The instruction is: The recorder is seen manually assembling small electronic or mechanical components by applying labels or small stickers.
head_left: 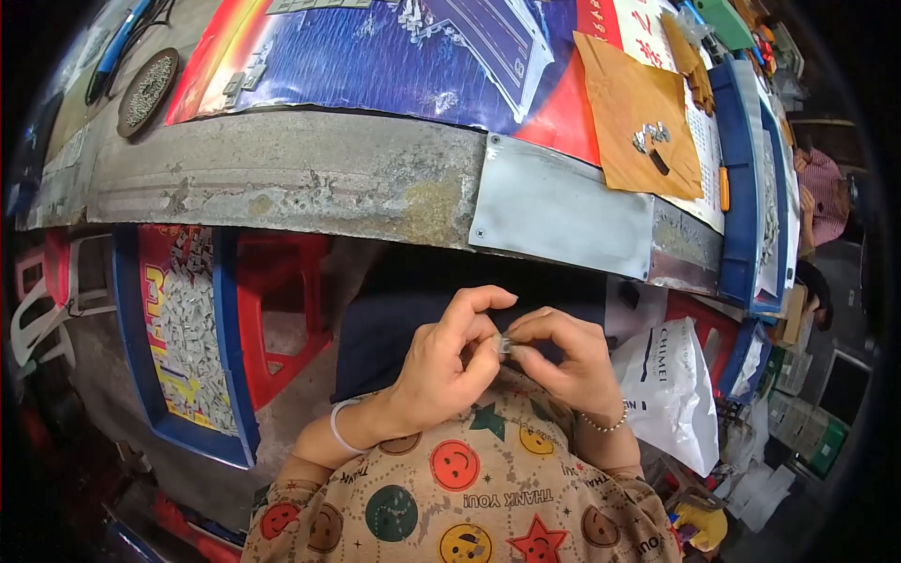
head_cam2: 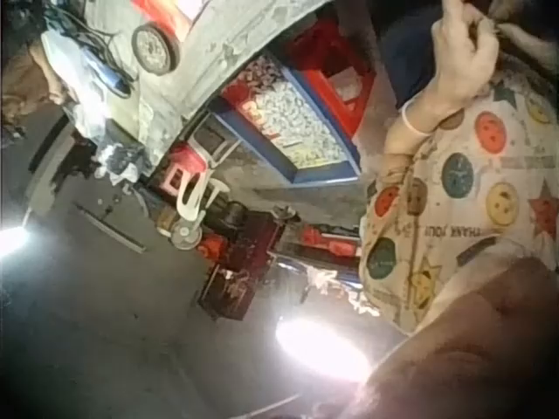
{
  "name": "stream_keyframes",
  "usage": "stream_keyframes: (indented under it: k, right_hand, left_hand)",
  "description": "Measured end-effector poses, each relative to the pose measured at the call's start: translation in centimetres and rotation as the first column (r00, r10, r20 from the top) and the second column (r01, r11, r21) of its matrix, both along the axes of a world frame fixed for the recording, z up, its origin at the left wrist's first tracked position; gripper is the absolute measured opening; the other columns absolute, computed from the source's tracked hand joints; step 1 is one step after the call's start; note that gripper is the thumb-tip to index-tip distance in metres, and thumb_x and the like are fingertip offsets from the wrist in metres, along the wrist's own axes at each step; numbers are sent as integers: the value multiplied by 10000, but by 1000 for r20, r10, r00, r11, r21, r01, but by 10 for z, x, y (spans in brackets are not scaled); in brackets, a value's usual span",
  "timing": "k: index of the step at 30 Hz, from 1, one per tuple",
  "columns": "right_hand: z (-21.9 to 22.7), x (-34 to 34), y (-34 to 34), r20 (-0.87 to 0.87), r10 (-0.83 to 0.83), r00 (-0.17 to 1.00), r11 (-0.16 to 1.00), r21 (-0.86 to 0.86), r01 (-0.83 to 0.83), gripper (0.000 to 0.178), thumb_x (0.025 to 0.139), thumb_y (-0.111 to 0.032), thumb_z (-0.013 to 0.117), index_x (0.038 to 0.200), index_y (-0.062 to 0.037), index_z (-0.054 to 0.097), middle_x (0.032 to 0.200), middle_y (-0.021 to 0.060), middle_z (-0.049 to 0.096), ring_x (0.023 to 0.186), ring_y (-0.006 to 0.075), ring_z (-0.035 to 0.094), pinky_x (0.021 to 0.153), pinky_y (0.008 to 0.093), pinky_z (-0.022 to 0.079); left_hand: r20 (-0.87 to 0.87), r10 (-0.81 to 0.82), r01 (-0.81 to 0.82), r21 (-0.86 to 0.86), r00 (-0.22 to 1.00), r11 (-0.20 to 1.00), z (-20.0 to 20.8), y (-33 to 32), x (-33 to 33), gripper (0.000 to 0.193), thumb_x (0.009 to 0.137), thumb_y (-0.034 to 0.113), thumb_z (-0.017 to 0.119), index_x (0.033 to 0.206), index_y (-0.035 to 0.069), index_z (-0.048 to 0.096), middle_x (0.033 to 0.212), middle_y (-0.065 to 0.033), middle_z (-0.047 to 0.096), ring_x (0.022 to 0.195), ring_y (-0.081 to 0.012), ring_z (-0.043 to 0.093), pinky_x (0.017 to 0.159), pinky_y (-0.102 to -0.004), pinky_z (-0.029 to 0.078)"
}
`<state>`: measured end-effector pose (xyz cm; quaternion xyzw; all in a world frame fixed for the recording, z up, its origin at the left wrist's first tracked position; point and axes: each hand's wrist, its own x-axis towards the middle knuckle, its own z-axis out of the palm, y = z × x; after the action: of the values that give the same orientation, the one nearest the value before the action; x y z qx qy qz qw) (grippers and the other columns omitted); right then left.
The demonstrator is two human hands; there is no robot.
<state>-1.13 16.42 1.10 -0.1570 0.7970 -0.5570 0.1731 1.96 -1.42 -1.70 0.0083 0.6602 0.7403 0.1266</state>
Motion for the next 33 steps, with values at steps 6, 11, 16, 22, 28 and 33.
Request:
stream_keyframes:
  k: [6,11,16,22,28,33]
  right_hand:
    - [11,-8,8,-173,285,943,937,257,-237,145,733,7,696,849,-5,610,856,102,660,736,251,655,627,308,518]
    - [10,-7,9,-201,317,927,929,265,-260,147,728,-6,697,846,-19,608,852,84,657,733,254,652,612,318,516]
    - [7,-3,9,-225,280,933,938,270,-216,150,723,11,686,843,-24,603,847,80,659,709,244,648,592,302,511]
    - [7,-4,15,-137,232,963,964,162,-210,137,768,17,648,885,-6,580,828,103,614,680,280,615,585,334,504]
    - [8,-6,20,-81,271,959,954,154,-257,134,782,-14,662,891,-8,584,827,112,617,698,293,619,595,339,505]
    - [8,-9,21,-106,349,931,923,211,-322,126,786,-30,665,877,-12,580,823,109,615,713,287,625,604,346,511]
  left_hand:
    - [-24,-117,115,-70,993,991,0,-1,0,405,837,-30,508,1236,-5,439,659,-9,558,575,-58,506,538,-213,392]
    - [-12,-120,119,-71,993,990,1,0,-1,415,825,-34,505,1233,-5,441,653,-6,548,567,-56,490,533,-213,381]
    - [-6,-108,108,-56,994,993,-1,1,-2,408,825,-35,503,1225,27,456,609,-33,512,513,-110,512,508,-250,412]
    - [89,-112,105,74,990,992,-6,4,1,405,822,-38,499,1220,25,456,610,-27,512,516,-93,494,509,-236,398]
    - [61,-140,140,12,988,990,1,4,-1,411,818,-39,503,1222,27,456,607,-30,512,521,-94,509,513,-242,412]
    - [-17,-150,148,-98,989,984,0,7,-1,415,810,-45,504,1217,28,464,608,-39,517,510,-104,516,504,-247,416]
